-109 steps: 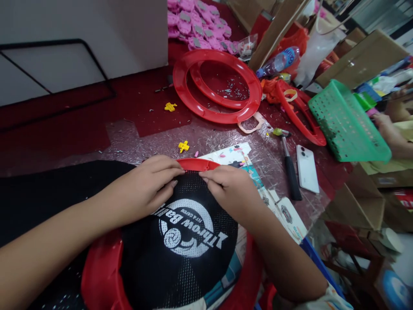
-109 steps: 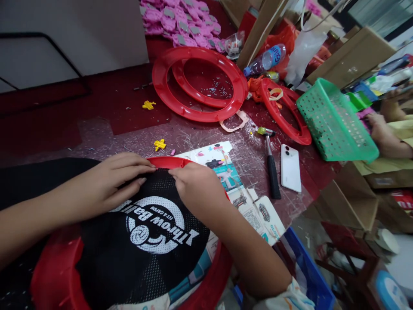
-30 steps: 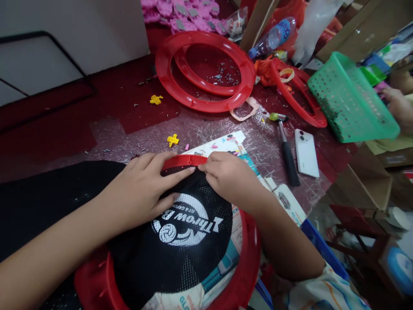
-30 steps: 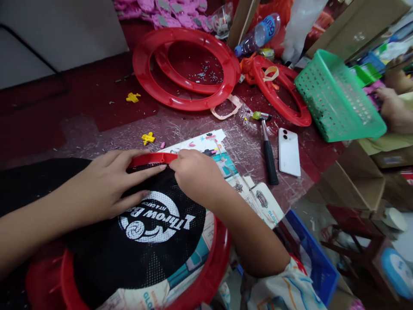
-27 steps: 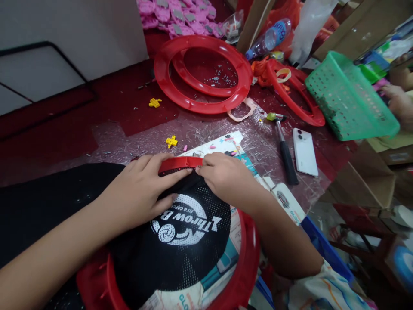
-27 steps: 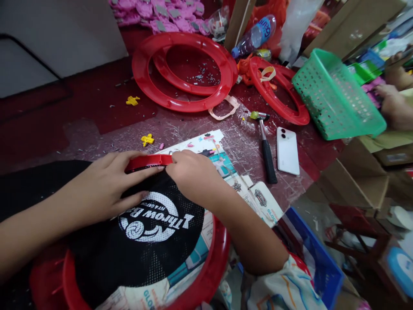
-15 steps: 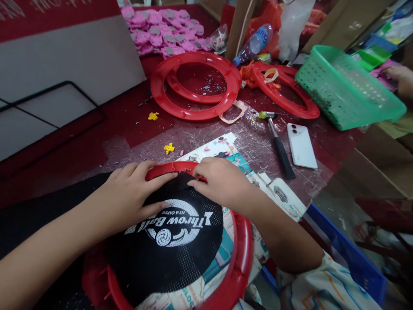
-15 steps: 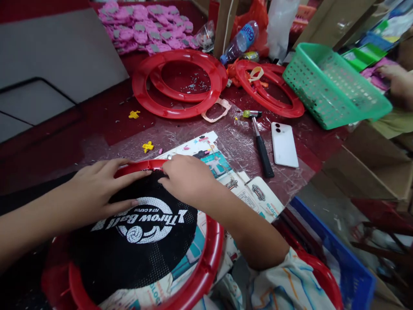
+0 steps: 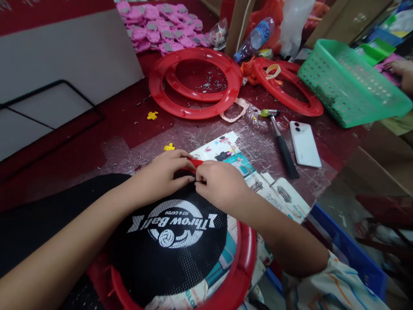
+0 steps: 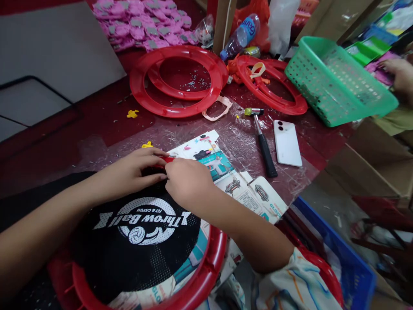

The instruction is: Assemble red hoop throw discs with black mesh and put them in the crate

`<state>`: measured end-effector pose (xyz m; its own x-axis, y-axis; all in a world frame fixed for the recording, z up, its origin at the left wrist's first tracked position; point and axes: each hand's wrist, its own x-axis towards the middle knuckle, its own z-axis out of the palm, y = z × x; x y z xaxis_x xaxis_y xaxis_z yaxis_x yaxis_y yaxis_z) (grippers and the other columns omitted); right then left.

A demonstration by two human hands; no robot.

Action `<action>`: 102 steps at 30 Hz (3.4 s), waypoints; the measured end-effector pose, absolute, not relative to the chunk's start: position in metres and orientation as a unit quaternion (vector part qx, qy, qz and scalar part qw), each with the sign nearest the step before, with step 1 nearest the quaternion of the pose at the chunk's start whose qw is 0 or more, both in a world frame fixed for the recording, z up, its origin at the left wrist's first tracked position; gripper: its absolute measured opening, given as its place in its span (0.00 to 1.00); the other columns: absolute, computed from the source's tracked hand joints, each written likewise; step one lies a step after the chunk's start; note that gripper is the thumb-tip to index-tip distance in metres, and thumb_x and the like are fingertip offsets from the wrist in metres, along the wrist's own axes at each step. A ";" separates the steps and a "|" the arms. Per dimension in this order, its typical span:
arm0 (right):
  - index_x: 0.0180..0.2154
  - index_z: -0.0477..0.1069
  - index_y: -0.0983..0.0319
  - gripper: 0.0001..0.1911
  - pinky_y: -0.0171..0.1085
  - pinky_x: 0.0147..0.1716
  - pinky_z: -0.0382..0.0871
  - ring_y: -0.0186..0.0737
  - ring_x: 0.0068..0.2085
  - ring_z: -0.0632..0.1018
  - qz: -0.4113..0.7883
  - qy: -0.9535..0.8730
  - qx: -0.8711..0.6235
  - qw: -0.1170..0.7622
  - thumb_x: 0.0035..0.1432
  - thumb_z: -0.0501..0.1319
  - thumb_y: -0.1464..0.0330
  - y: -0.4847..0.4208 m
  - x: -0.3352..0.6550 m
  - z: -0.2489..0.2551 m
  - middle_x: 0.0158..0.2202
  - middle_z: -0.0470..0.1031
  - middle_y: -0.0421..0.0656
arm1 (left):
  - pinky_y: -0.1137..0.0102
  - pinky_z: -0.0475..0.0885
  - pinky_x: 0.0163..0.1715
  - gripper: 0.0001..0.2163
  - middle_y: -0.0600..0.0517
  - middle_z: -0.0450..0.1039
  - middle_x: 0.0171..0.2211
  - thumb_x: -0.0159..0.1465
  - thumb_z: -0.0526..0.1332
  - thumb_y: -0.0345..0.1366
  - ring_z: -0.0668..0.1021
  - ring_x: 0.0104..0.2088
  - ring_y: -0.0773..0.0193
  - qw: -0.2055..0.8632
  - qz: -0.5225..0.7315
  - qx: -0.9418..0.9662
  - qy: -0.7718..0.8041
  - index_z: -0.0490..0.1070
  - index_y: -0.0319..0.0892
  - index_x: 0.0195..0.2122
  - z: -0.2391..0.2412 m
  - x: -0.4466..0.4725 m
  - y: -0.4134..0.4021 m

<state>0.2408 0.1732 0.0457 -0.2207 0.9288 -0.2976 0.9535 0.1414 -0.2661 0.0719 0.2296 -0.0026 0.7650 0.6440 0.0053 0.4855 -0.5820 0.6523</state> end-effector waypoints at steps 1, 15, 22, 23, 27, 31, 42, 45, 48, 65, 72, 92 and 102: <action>0.30 0.75 0.62 0.07 0.37 0.31 0.61 0.42 0.35 0.77 -0.216 0.745 0.631 0.009 0.55 0.58 0.71 0.175 0.243 0.045 0.34 0.79 0.44 | 0.55 0.66 0.55 0.12 0.47 0.72 0.49 0.63 0.57 0.44 0.72 0.52 0.54 0.352 0.127 0.871 0.319 0.75 0.44 0.37 -0.002 0.072 0.231; 0.26 0.75 0.64 0.09 0.31 0.29 0.56 0.30 0.26 0.66 -0.298 0.755 0.561 -0.161 0.50 0.58 0.78 0.185 0.263 0.040 0.20 0.68 0.36 | 0.66 0.64 0.36 0.13 0.53 0.70 0.30 0.62 0.57 0.45 0.71 0.34 0.62 0.430 0.166 0.794 0.396 0.71 0.42 0.29 -0.005 0.078 0.231; 0.31 0.81 0.65 0.11 0.34 0.35 0.63 0.36 0.32 0.74 -0.265 0.777 0.564 -0.093 0.52 0.58 0.77 0.188 0.262 0.038 0.28 0.79 0.43 | 0.65 0.64 0.39 0.13 0.51 0.70 0.30 0.60 0.58 0.45 0.71 0.36 0.60 0.415 0.169 0.794 0.411 0.68 0.42 0.24 -0.005 0.081 0.229; 0.32 0.81 0.65 0.12 0.34 0.36 0.64 0.37 0.33 0.75 -0.261 0.779 0.564 -0.087 0.52 0.58 0.77 0.188 0.262 0.037 0.29 0.79 0.44 | 0.65 0.64 0.39 0.13 0.51 0.70 0.31 0.60 0.57 0.45 0.71 0.36 0.60 0.415 0.168 0.794 0.413 0.68 0.42 0.24 -0.006 0.081 0.229; 0.33 0.81 0.65 0.12 0.35 0.39 0.65 0.39 0.36 0.77 -0.249 0.782 0.568 -0.068 0.52 0.58 0.77 0.187 0.261 0.038 0.32 0.81 0.46 | 0.65 0.64 0.39 0.14 0.51 0.68 0.31 0.59 0.57 0.46 0.71 0.36 0.60 0.411 0.167 0.792 0.419 0.68 0.42 0.23 -0.006 0.082 0.229; 0.34 0.81 0.66 0.12 0.35 0.41 0.66 0.40 0.37 0.77 -0.248 0.782 0.569 -0.054 0.54 0.58 0.77 0.188 0.260 0.039 0.34 0.81 0.46 | 0.65 0.63 0.39 0.14 0.51 0.68 0.30 0.59 0.56 0.46 0.71 0.36 0.60 0.401 0.166 0.795 0.423 0.67 0.42 0.23 -0.006 0.083 0.229; 0.38 0.80 0.65 0.13 0.36 0.43 0.63 0.40 0.39 0.76 -0.238 0.798 0.552 -0.028 0.57 0.57 0.76 0.186 0.259 0.041 0.36 0.80 0.47 | 0.66 0.62 0.31 0.12 0.52 0.67 0.26 0.57 0.55 0.43 0.70 0.30 0.61 0.362 0.165 0.800 0.450 0.64 0.43 0.21 -0.004 0.086 0.227; 0.36 0.79 0.64 0.11 0.36 0.41 0.63 0.39 0.39 0.75 -0.263 0.783 0.562 -0.038 0.55 0.58 0.76 0.186 0.261 0.040 0.35 0.79 0.45 | 0.66 0.64 0.31 0.11 0.52 0.69 0.27 0.58 0.56 0.43 0.71 0.30 0.61 0.356 0.163 0.808 0.441 0.65 0.43 0.23 -0.006 0.084 0.226; 0.33 0.75 0.63 0.07 0.33 0.35 0.61 0.35 0.33 0.73 -0.307 0.744 0.590 -0.067 0.52 0.59 0.76 0.186 0.266 0.038 0.29 0.76 0.40 | 0.64 0.68 0.37 0.10 0.50 0.74 0.35 0.59 0.57 0.43 0.74 0.36 0.58 0.375 0.174 0.802 0.431 0.69 0.43 0.34 -0.009 0.079 0.224; 0.31 0.67 0.60 0.07 0.32 0.30 0.55 0.33 0.29 0.66 -0.329 0.727 0.600 -0.058 0.51 0.55 0.77 0.188 0.276 0.041 0.25 0.68 0.36 | 0.48 0.63 0.54 0.17 0.43 0.66 0.58 0.68 0.51 0.43 0.68 0.56 0.46 0.211 0.151 0.928 0.267 0.73 0.51 0.53 -0.019 0.065 0.215; 0.33 0.67 0.61 0.10 0.32 0.31 0.55 0.34 0.29 0.66 -0.332 0.729 0.597 -0.054 0.49 0.53 0.77 0.188 0.277 0.038 0.25 0.68 0.36 | 0.46 0.64 0.52 0.17 0.43 0.66 0.58 0.67 0.51 0.42 0.68 0.56 0.43 0.179 0.138 0.938 0.261 0.73 0.53 0.53 -0.019 0.066 0.216; 0.36 0.68 0.61 0.10 0.32 0.30 0.55 0.34 0.29 0.67 -0.313 0.723 0.616 -0.018 0.50 0.55 0.76 0.188 0.276 0.041 0.27 0.71 0.38 | 0.44 0.64 0.50 0.18 0.40 0.63 0.60 0.67 0.50 0.40 0.67 0.57 0.39 0.154 0.113 0.947 0.257 0.71 0.53 0.55 -0.023 0.065 0.214; 0.23 0.71 0.62 0.13 0.35 0.29 0.54 0.33 0.27 0.67 -0.244 0.733 0.635 -0.006 0.56 0.65 0.63 0.174 0.255 0.053 0.23 0.71 0.39 | 0.51 0.68 0.48 0.22 0.40 0.71 0.49 0.64 0.54 0.42 0.73 0.48 0.44 0.163 0.083 0.876 0.446 0.59 0.40 0.57 -0.004 0.034 0.239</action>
